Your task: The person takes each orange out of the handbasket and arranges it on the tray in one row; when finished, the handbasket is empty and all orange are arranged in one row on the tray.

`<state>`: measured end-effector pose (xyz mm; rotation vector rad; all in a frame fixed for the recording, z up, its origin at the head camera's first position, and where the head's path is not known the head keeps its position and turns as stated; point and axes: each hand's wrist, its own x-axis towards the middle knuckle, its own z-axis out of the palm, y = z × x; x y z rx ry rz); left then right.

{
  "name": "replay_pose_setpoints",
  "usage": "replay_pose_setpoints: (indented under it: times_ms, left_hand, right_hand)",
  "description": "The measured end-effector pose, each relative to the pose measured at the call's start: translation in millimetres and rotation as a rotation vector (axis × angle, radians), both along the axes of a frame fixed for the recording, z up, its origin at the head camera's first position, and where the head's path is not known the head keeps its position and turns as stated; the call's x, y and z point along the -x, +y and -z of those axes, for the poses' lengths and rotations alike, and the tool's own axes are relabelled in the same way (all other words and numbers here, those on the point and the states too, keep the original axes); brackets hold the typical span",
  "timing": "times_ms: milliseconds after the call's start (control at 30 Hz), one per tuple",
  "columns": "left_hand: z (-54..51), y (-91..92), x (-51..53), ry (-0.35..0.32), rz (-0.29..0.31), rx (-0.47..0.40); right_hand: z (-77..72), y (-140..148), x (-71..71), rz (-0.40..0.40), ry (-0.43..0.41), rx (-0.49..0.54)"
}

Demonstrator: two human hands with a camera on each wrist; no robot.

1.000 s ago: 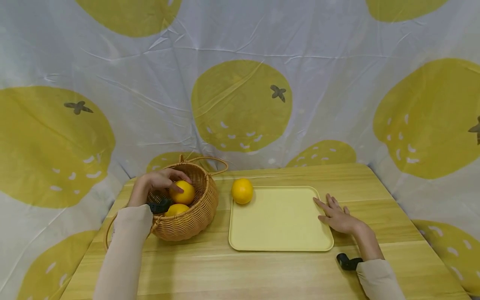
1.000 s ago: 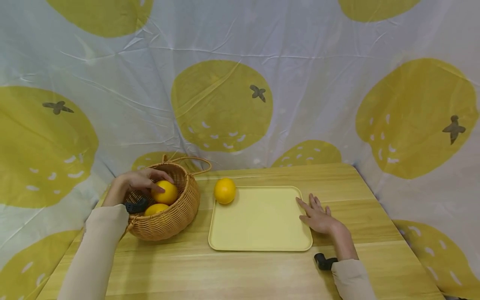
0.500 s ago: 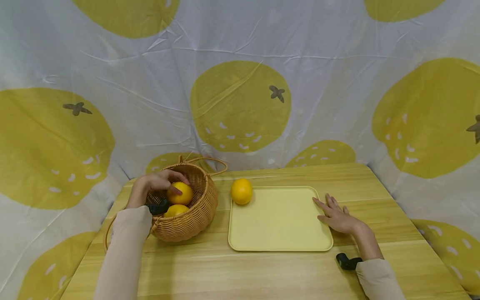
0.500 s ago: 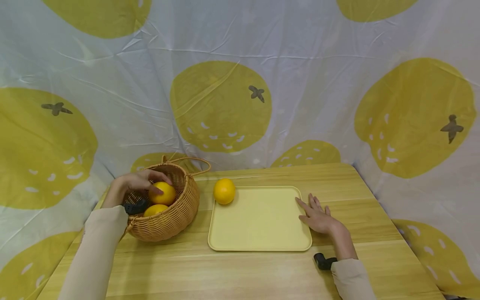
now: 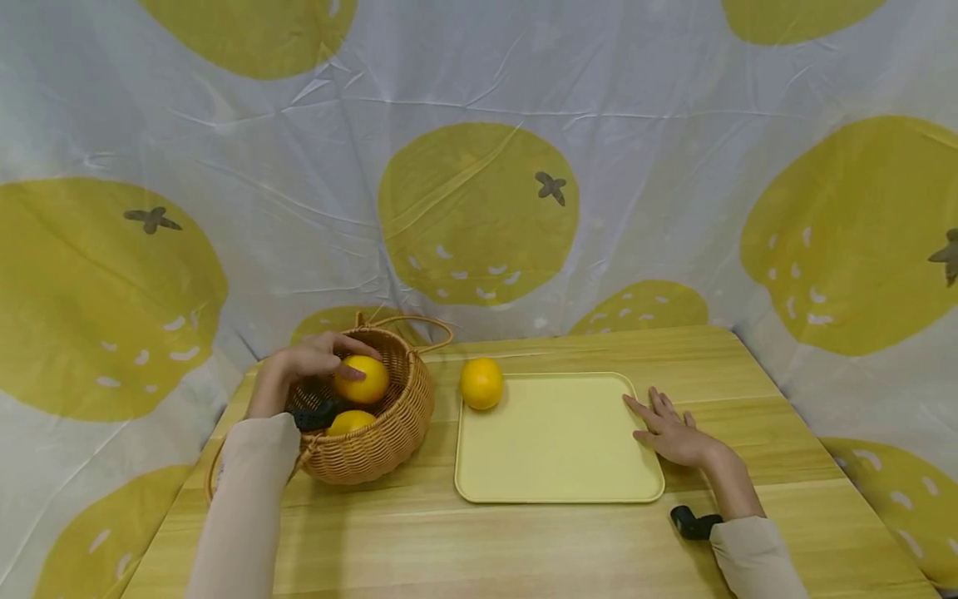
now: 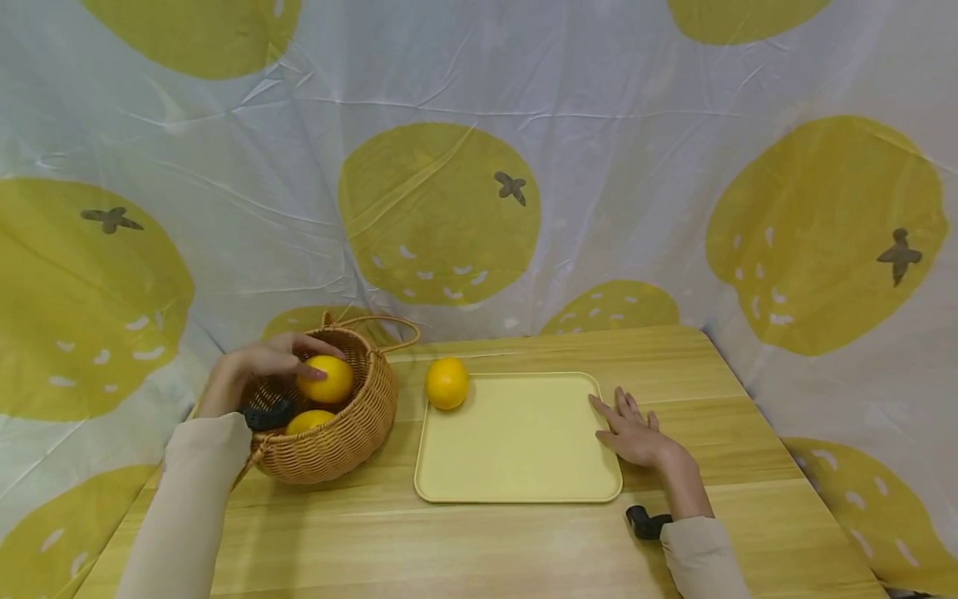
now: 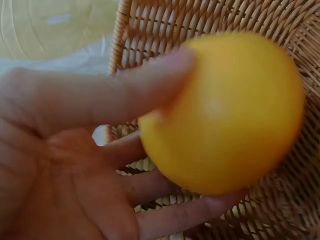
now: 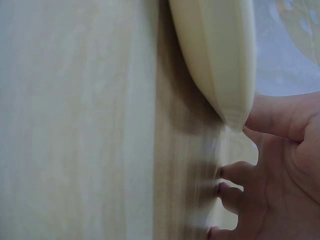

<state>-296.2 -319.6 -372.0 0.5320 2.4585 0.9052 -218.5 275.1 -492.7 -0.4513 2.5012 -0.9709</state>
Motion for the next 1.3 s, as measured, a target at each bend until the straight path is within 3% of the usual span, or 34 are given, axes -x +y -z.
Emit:
replay_pose_setpoints:
  times_ms: [167,367,467,567,700,833,1000,1200,1300]
  left_hand:
    - [-26.9,10.8,-4.3,0.011,-0.013,-0.057]
    - [-54.0,20.2,-14.5,0.047,-0.05,-0.017]
    - [-60.7,23.5,-21.3,0.102,-0.07,-0.037]
    - [-66.3,31.1,-30.7,0.151,-0.129,-0.099]
    - [-67.5,50.5,-40.9,0.18,-0.214,-0.248]
    - [-61.5,80.0,-47.2,0.19,-0.306,-0.389]
    - [-45.6,123.6,-55.2,0.234,-0.413,-0.467]
    - [-10.2,181.3,-61.9,0.432,-0.512,-0.49]
    - [11.6,209.4,-64.4,0.493,-0.552,-0.513]
  right_hand:
    - [0.4,0,0.1,0.002,0.0,-0.001]
    - [1.1,1,0.0,0.005,0.005,0.003]
    - [1.3,1,0.1,0.004,0.005,0.004]
    - [1.5,1,0.4,0.005,0.008,0.003]
    - [1.9,1,0.6,0.006,0.011,0.002]
    - [2.4,1,0.7,0.006,0.009,0.004]
    - [3.4,1,0.7,0.003,0.011,-0.003]
    - [3.3,1,0.5,0.004,0.01,-0.001]
    - [2.5,1,0.2,0.007,0.014,-0.001]
